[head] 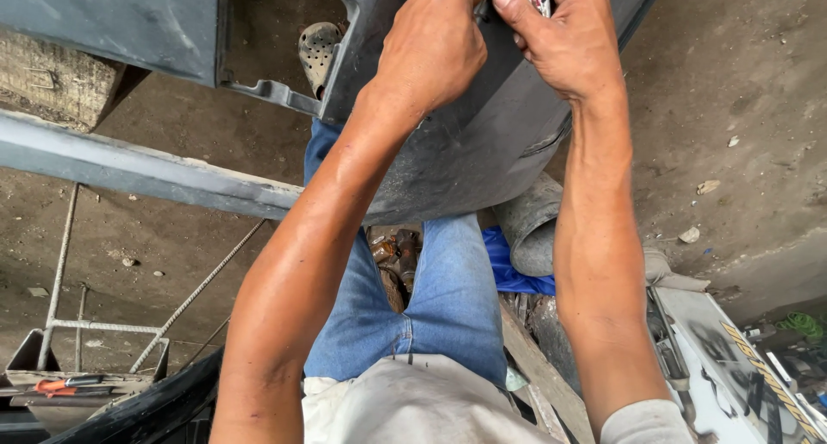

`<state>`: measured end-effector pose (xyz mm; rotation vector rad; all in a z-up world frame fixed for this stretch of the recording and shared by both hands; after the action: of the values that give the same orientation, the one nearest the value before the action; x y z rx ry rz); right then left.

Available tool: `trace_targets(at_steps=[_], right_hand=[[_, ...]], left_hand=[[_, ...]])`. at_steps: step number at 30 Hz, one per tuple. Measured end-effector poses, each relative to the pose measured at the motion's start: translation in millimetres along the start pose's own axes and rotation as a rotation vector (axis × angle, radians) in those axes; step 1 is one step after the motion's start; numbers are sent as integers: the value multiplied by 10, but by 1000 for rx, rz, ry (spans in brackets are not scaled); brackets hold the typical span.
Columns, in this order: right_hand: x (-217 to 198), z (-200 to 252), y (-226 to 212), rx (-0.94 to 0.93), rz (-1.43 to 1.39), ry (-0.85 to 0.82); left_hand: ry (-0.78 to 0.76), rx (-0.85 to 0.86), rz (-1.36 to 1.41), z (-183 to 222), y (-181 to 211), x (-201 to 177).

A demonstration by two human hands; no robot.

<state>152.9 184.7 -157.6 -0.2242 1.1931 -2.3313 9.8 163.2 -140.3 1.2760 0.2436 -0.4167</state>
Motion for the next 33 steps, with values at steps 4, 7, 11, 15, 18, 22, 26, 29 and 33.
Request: trace_targets(at_steps=[4, 7, 11, 15, 18, 22, 26, 29, 33], right_hand=[[-14, 4, 48, 26, -13, 19], [-17, -33, 83, 15, -33, 14], [-36, -26, 84, 42, -12, 71], [-39, -18, 13, 7, -59, 54], [-88, -9, 99, 52, -15, 101], [-117, 10, 20, 64, 55, 137], [-123, 13, -17, 31, 76, 95], [-130, -16, 26, 33, 61, 59], [-122, -38, 43, 122, 100, 61]], left_hand=[[23, -6, 15, 23, -54, 27], [39, 8, -12, 19, -69, 38], [-23, -37, -79, 27, -51, 32], [-110, -95, -75, 9, -31, 77], [19, 43, -25, 41, -10, 5], [84, 110, -16, 52, -44, -60], [-58, -19, 2, 26, 18, -37], [-124, -88, 9, 22, -43, 51], [3, 71, -31, 12, -40, 53]])
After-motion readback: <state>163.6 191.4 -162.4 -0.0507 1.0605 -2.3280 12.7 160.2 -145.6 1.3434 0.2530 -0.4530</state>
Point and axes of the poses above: each hand's wrist, its own z-axis away from the middle knuckle, its own x-axis out of the palm, y = z × x, the point moved 10 cm from there along -z, towards the middle knuckle, and after that the axes turned 5 degrees about x, right-handed, at the moved point
